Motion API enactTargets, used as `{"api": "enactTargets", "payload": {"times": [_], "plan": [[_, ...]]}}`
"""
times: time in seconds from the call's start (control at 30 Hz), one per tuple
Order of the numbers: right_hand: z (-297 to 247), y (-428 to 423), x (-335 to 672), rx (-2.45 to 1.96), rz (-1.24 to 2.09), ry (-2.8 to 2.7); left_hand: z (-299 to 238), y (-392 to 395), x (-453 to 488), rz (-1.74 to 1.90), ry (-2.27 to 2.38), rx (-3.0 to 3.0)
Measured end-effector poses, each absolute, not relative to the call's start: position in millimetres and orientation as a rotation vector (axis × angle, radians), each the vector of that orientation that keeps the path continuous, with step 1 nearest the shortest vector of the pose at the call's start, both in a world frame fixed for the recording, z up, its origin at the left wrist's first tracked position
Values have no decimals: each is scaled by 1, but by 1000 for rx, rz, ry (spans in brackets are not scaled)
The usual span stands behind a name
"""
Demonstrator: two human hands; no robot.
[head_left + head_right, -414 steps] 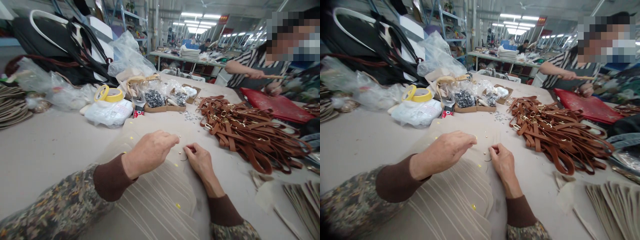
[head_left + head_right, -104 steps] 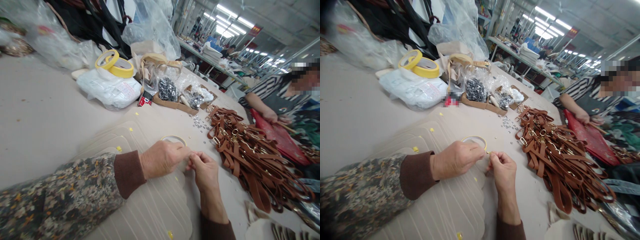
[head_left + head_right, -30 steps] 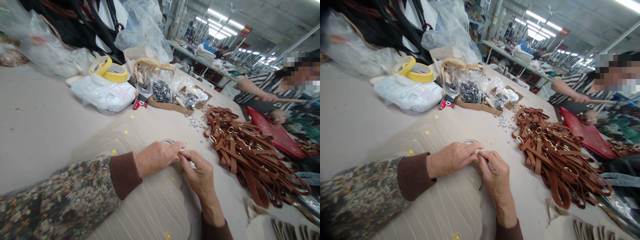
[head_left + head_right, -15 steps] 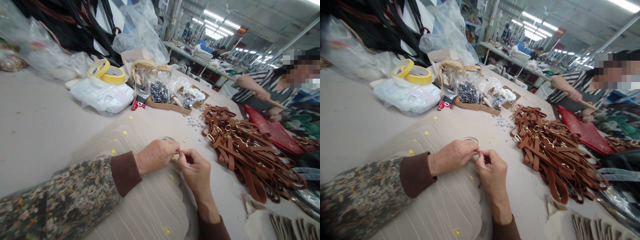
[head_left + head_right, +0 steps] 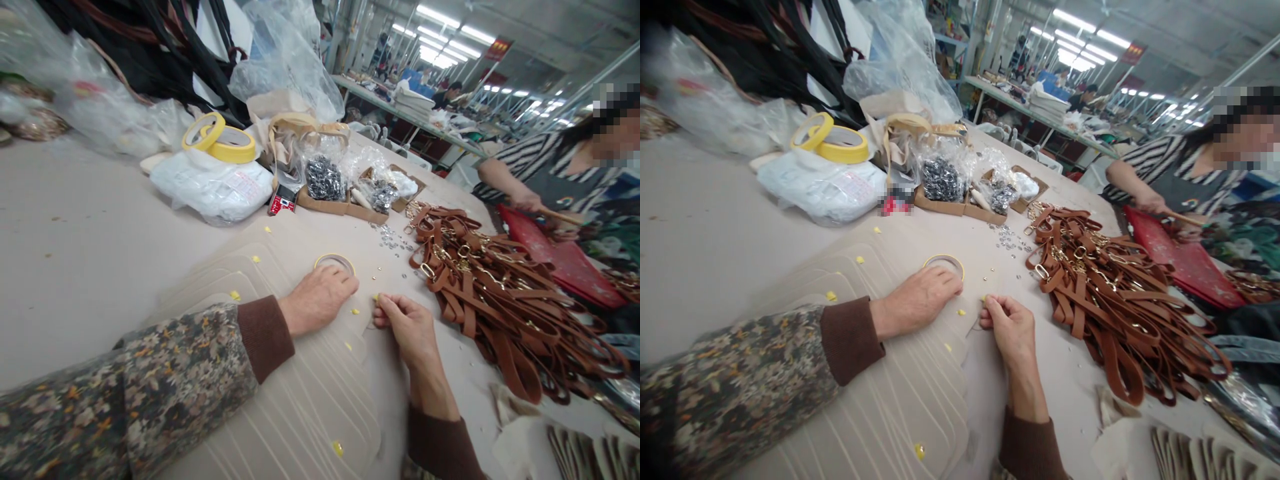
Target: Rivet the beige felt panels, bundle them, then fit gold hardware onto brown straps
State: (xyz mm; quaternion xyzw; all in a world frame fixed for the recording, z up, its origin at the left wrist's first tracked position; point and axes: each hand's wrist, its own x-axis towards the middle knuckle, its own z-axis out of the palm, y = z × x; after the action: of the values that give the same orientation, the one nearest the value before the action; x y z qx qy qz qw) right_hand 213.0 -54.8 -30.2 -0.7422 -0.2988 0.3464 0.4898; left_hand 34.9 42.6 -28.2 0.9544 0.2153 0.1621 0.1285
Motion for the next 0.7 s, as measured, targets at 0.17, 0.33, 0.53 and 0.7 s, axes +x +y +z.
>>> {"api": "enactTargets", "payload": {"times": [0.17,0.33,0.53,0.7], "plan": [[-33,-54,215,-1787,860,-722,-27,44,34,453,627,2805],[-24,-58,219,-1787,1002,-714,-23,44,33,377,531,2832],[-12,-65,215,-1889,1222,-869,-19,44,32,327,485,2840],[-16,-65,210,-1975,1151,-986,-21,43,34,365,474,2860]]}}
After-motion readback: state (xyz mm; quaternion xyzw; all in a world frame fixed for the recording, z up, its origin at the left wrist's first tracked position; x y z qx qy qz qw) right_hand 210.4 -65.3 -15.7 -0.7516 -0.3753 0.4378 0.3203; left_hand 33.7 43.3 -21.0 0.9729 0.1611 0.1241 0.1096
